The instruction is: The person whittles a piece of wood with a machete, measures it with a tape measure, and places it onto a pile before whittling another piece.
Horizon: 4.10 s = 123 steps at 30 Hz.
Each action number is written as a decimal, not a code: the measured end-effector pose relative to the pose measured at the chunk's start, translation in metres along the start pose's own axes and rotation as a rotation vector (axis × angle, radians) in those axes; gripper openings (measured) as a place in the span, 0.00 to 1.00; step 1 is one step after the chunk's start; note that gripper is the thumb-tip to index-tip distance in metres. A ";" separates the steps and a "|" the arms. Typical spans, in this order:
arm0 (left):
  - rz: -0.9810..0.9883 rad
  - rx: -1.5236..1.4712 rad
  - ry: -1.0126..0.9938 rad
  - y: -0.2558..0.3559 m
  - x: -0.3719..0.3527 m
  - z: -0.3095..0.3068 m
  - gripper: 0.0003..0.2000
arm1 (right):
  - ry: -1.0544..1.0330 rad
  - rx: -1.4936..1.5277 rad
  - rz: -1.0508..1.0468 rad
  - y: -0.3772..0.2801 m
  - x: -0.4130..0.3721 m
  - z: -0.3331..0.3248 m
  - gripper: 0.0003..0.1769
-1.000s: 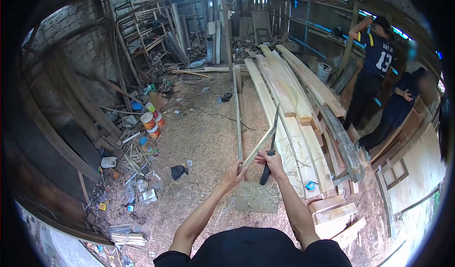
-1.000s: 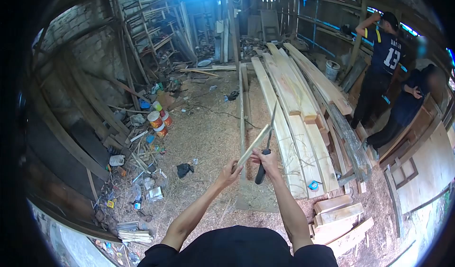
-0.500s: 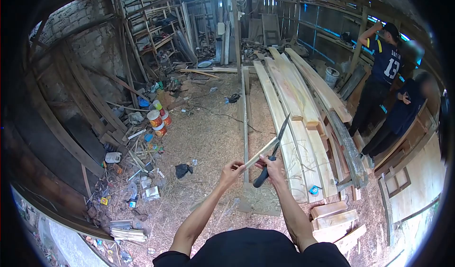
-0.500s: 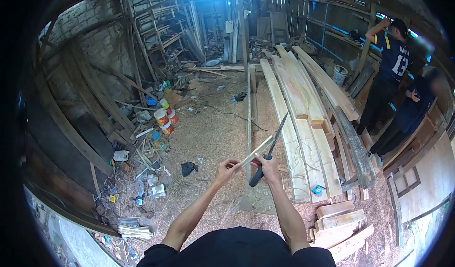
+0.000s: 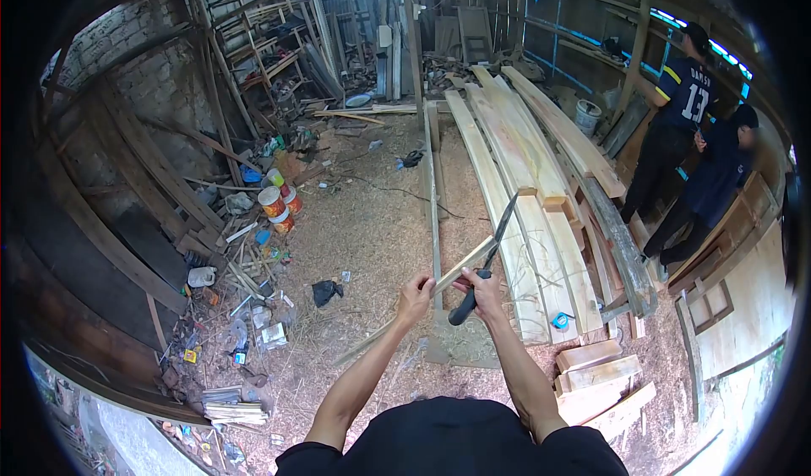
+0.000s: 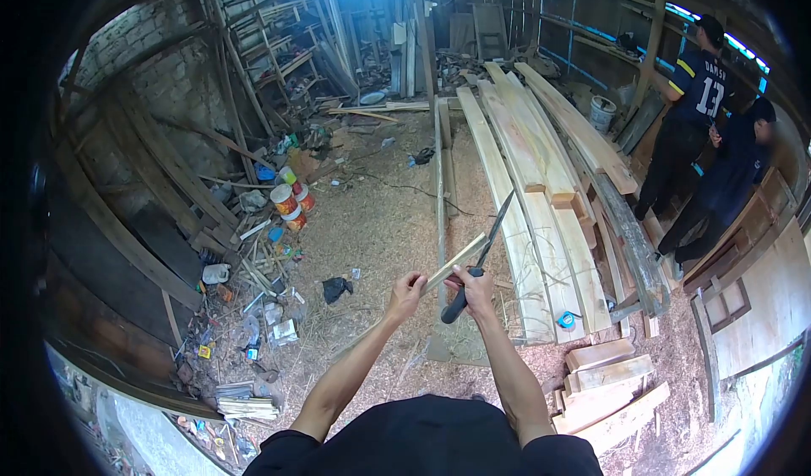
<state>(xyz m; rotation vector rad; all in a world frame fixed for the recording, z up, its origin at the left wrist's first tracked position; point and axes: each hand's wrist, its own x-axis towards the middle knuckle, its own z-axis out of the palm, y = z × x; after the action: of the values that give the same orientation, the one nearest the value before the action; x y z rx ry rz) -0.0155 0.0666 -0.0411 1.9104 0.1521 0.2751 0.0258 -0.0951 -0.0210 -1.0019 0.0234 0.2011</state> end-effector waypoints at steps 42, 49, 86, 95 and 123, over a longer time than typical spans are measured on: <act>0.035 -0.589 0.360 0.002 0.013 -0.075 0.13 | 0.354 -0.152 0.421 0.050 -0.014 -0.076 0.09; 0.048 -0.453 0.108 -0.004 -0.002 -0.028 0.10 | 0.084 -0.366 0.203 0.044 -0.027 -0.048 0.10; -0.042 -0.683 0.368 0.028 -0.002 0.023 0.22 | -0.113 -0.500 0.526 0.061 -0.076 -0.042 0.31; -0.062 -0.766 0.512 0.012 0.001 0.026 0.20 | -0.058 -0.365 0.530 0.084 -0.087 -0.044 0.32; -0.017 -0.820 0.500 0.003 -0.003 0.010 0.19 | -0.166 -0.604 0.763 0.064 -0.057 -0.041 0.33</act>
<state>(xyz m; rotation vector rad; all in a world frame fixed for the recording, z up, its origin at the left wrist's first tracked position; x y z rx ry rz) -0.0159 0.0556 -0.0423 1.0017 0.3295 0.6849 -0.0391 -0.1053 -0.0906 -1.5411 0.2044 1.0349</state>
